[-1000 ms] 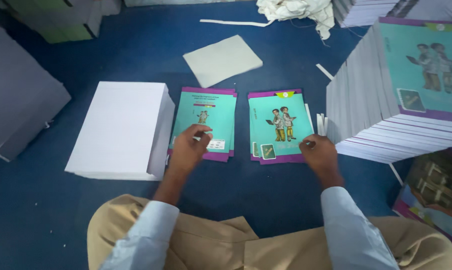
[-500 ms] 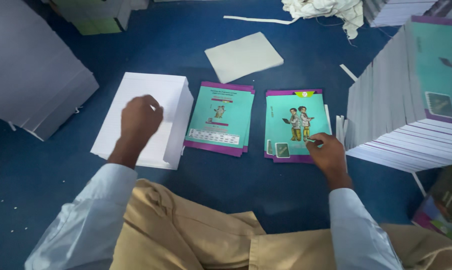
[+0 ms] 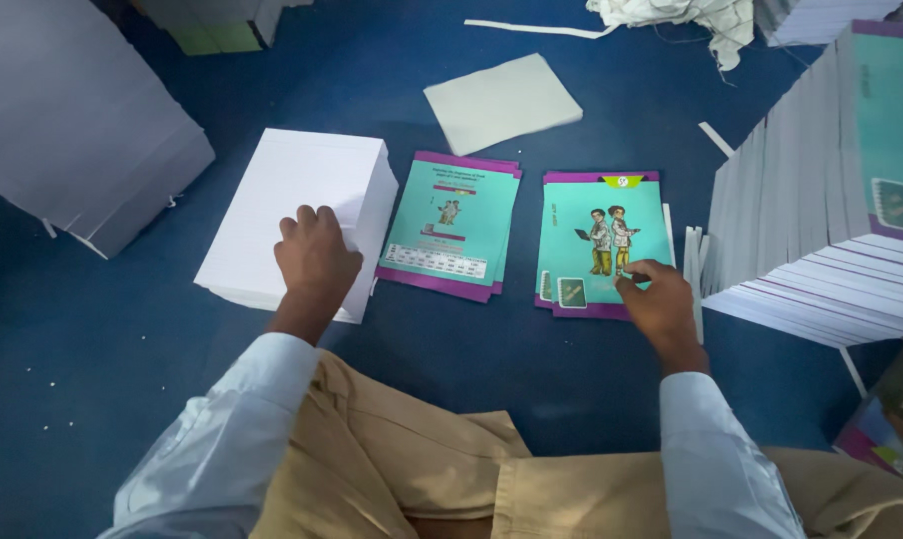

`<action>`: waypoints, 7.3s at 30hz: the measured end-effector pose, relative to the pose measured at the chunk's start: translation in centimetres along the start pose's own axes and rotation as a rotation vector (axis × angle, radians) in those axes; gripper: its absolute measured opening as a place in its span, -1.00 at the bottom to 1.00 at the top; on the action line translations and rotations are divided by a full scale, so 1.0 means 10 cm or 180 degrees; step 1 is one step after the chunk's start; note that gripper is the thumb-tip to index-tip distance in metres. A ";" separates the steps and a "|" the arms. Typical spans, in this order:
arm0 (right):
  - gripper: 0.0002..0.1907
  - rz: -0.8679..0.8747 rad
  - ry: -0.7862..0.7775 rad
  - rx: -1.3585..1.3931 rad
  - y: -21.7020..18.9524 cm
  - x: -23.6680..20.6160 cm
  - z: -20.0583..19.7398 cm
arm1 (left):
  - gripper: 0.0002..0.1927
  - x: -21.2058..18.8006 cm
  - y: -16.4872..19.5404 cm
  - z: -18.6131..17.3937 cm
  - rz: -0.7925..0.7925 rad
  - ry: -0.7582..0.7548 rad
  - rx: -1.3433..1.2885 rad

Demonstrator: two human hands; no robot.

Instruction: The person assembles notebooks by inserting a stack of lined paper into a printed cover, then flips through the pages to check alignment. The person repeats this process with multiple covers and paper stacks, stacking the finished notebooks on the floor.

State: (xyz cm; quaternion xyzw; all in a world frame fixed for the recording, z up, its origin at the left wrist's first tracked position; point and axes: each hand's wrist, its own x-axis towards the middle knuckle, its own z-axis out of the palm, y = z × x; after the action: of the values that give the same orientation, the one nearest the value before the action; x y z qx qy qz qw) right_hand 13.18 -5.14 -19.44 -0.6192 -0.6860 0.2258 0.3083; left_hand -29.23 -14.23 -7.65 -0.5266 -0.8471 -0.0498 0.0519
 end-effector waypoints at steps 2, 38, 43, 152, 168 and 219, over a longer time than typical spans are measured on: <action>-0.69 -0.0005 -0.0001 -0.0043 0.00 0.01 0.01 | -0.52 0.02 -0.02 0.00 -0.0027 -0.0015 -0.0102; -0.64 0.0237 -0.0246 -0.0104 0.05 0.03 0.03 | -0.69 0.17 -0.19 -0.28 0.0124 -0.0548 -0.0458; -0.65 0.0018 -0.0173 -0.0116 0.10 0.03 0.04 | -0.68 0.13 -0.36 -0.28 0.0307 -0.0252 -0.0815; -0.04 0.1281 -0.1882 0.2906 -0.86 0.26 0.02 | -0.09 -0.07 0.84 0.58 -0.1314 -0.3091 -0.5625; -0.09 0.1800 -0.1886 0.2468 -0.65 0.25 0.18 | 0.00 -0.13 0.93 0.96 -0.0813 -0.2942 -0.5373; -0.76 0.0756 -0.1357 -0.0747 -0.62 0.03 -0.31 | 0.23 -0.15 0.95 1.03 -0.1492 -0.2991 -0.5976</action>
State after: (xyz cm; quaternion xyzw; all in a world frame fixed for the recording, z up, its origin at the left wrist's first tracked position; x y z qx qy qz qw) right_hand 10.94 -5.91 -12.92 -0.6653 -0.6795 0.3046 0.0543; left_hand -20.47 -9.92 -17.79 -0.1469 -0.4852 -0.4817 -0.7148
